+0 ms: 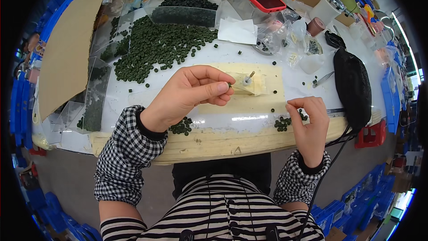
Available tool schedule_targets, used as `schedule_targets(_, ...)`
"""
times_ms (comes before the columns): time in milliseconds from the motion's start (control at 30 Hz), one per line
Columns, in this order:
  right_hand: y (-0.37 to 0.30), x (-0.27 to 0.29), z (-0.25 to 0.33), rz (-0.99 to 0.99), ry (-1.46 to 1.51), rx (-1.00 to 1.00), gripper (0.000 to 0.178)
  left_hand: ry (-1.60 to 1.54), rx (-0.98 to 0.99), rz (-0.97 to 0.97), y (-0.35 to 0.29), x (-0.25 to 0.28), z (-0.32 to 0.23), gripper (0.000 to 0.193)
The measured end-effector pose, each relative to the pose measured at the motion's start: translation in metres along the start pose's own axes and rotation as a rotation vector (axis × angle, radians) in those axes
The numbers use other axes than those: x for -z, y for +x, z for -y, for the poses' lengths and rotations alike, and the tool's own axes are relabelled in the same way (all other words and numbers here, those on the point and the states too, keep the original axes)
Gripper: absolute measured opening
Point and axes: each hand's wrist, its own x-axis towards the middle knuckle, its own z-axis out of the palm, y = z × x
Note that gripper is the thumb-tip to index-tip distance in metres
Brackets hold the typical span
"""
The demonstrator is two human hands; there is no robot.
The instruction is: Assembling small green plastic components onto a yellow base plate on a workbench.
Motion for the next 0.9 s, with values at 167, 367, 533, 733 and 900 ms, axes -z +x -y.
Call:
schedule_targets(167,-0.006,-0.014,0.0,0.112,-0.054,0.09,0.011,-0.022,-0.007,0.003,0.002,0.002,0.002,0.02)
schedule_targets(367,-0.002,-0.022,0.002,0.1,-0.025,0.078,0.011,-0.049,-0.005,0.008,0.0,0.0,0.002,0.021)
schedule_targets(533,0.002,-0.029,0.026,-0.047,0.302,0.033,0.012,-0.043,0.008,0.017,0.0,0.0,0.002,0.021)
schedule_targets(733,0.023,-0.037,0.05,-0.102,0.43,0.159,0.012,-0.108,-0.006,0.033,-0.001,-0.003,0.002,0.021)
schedule_targets(900,0.027,-0.051,0.053,-0.111,0.545,0.109,0.012,-0.163,-0.034,0.012,-0.003,-0.004,0.002,0.021)
